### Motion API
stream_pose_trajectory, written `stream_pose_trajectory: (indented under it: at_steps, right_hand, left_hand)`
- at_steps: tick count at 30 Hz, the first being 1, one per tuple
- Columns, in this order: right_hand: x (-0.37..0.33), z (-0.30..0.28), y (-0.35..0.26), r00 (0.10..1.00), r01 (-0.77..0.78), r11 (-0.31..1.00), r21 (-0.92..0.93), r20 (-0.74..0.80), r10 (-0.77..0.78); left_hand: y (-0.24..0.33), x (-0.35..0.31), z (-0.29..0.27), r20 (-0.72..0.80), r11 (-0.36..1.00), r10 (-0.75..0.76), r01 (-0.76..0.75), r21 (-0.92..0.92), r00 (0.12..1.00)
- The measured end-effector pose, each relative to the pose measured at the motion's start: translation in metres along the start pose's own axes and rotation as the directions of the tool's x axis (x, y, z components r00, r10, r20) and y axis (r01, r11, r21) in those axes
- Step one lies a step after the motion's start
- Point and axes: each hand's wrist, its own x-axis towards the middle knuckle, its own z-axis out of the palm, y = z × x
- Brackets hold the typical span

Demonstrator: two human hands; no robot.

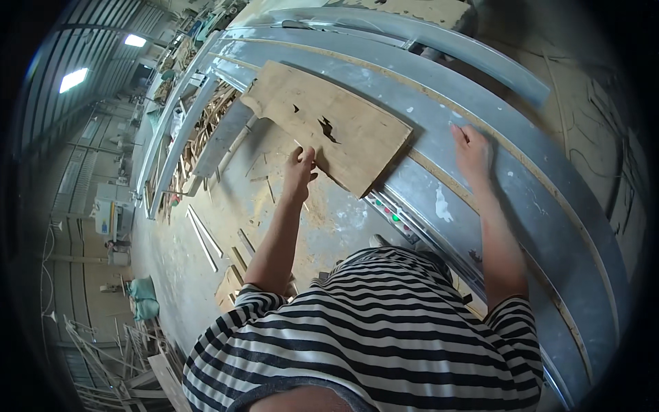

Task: Operating a sliding table saw to process and trim wood panels in a factory.

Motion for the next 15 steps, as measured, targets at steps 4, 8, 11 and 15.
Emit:
stream_pose_trajectory:
  at_steps: [4, 8, 11, 15]
  right_hand:
    - [-0.011, -0.019, 0.017, 0.994, 0.034, 0.991, 0.126, -0.104, -0.021]
    - [-0.083, -0.116, 0.082, 0.876, 0.201, 0.924, -0.324, -0.362, -0.318]
    - [-0.173, -0.224, 0.121, 0.787, -0.24, 0.563, -0.791, -0.498, -0.364]
    - [-0.299, -0.302, 0.116, 0.372, -0.928, -0.051, -0.369, -0.926, -0.063]
  left_hand:
    - [-0.006, 0.032, 0.001, -0.002, 0.985, -0.096, 0.094, -0.147, 0.995]
    - [0.001, 0.074, -0.002, 0.003, 0.963, -0.112, 0.109, -0.248, 0.994]
    - [-0.019, 0.131, -0.026, -0.105, 0.944, -0.182, 0.143, -0.297, 0.978]
    - [0.0, 0.192, -0.032, -0.122, 0.905, -0.226, 0.162, -0.394, 0.966]
